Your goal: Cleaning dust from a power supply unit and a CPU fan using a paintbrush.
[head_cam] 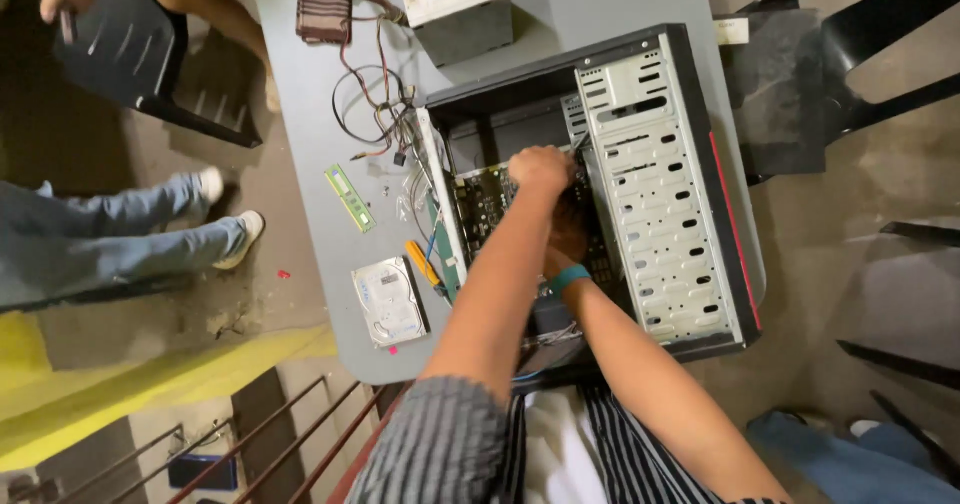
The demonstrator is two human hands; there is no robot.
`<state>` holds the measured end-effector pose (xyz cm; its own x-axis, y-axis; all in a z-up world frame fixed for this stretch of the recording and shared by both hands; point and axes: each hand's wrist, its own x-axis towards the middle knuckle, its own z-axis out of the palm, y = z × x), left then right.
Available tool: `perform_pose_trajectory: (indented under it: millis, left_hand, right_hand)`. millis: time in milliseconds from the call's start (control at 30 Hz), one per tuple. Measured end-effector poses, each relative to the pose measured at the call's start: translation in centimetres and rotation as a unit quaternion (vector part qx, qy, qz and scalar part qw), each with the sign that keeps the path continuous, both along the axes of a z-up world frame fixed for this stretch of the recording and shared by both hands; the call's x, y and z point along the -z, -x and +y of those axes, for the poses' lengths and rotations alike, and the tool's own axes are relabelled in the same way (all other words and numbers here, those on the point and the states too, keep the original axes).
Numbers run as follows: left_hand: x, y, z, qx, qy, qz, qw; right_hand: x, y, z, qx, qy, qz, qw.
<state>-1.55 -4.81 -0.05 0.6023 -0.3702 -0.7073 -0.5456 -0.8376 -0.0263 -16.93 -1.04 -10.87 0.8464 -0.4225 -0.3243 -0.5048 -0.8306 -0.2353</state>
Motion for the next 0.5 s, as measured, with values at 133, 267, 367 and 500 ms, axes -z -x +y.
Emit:
perform_pose_trajectory:
  millis: [133,267,367,500]
  left_hand:
    - [-8.9,0.8,4.7,-0.297,0.221,0.072,0.926]
    - [-14.6,4.6,9.6,-0.471,0.379,0.114,0.788]
    - [-15.4,7.3,12.5,-0.488,0.401,0.071,0.772]
    - [-15.2,9.4,13.6,-0.482,0.425,0.020,0.766]
  right_hand:
    - [-4.8,-1.6,-0.3,0.073,-0.001,-0.012,0.997]
    - [-7.5,-3.1,-0.2,0.167,-0.126,0.055,0.976]
    - [-5.9,-2.2,0.0,0.090,-0.004,-0.049,0.995]
    - [-7.9,-2.3,0.4,0.094,0.021,-0.125,0.987]
